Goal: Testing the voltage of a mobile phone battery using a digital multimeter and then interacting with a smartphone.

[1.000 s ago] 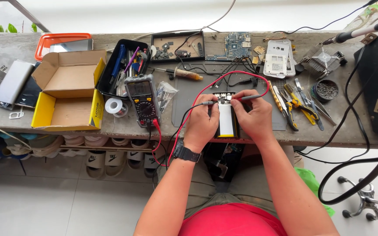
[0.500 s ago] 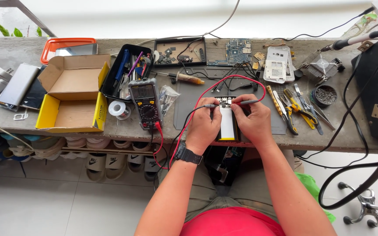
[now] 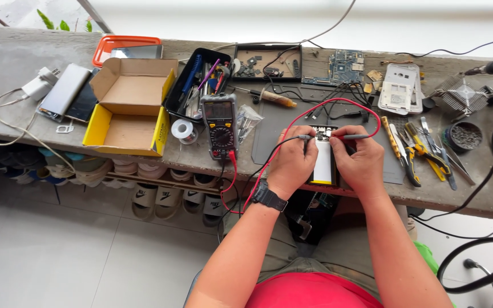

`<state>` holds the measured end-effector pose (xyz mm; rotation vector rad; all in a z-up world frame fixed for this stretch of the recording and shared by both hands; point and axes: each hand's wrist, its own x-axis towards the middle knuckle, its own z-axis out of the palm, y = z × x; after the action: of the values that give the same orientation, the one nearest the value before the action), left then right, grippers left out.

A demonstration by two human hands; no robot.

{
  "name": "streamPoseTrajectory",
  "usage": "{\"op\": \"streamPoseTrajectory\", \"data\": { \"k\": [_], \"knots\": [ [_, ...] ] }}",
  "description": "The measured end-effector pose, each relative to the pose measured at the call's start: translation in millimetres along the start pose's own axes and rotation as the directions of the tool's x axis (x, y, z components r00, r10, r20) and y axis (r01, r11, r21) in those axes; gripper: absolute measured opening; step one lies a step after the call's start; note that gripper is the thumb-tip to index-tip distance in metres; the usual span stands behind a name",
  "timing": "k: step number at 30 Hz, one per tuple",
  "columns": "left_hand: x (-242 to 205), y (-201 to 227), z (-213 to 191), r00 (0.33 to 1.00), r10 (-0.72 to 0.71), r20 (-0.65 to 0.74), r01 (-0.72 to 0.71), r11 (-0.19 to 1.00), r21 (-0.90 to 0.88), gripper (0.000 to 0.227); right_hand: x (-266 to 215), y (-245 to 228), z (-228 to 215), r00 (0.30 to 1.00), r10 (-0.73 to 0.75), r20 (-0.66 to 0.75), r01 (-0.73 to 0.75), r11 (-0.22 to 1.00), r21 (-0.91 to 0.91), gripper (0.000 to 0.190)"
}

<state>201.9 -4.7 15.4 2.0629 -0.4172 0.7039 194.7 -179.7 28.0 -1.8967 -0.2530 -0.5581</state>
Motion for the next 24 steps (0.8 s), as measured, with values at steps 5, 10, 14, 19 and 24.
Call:
{"op": "streamPoseTrajectory", "data": {
  "k": [5, 10, 14, 19, 24],
  "knots": [
    [-0.1, 1.8, -1.0, 0.999, 0.027, -0.019, -0.027, 0.999, 0.029, 0.008, 0.1, -3.8, -0.6, 1.0, 0.008, 0.021, -0.008, 1.0, 0.006, 0.015],
    [-2.4, 1.2, 3.2, 1.0, -0.012, -0.006, 0.012, 0.999, 0.031, 0.011, -1.0, -4.4, -1.7, 1.0, 0.014, 0.026, -0.013, 0.999, -0.03, 0.015],
    [-3.3, 2.9, 3.0, 1.0, -0.018, -0.007, 0.018, 0.999, 0.029, 0.011, -1.2, -3.5, -1.4, 1.0, 0.013, 0.026, -0.012, 0.999, -0.034, 0.014],
    [-2.8, 2.3, 2.9, 0.999, -0.033, 0.0, 0.033, 0.999, 0.029, 0.01, -0.8, -2.2, -1.2, 1.0, 0.003, 0.02, -0.002, 0.998, -0.055, 0.013],
    [-3.0, 0.7, 4.3, 1.0, -0.025, 0.005, 0.025, 0.999, 0.032, 0.012, -1.1, -6.2, -0.6, 1.0, 0.017, 0.015, -0.016, 0.999, -0.047, 0.013]
  ]
}}
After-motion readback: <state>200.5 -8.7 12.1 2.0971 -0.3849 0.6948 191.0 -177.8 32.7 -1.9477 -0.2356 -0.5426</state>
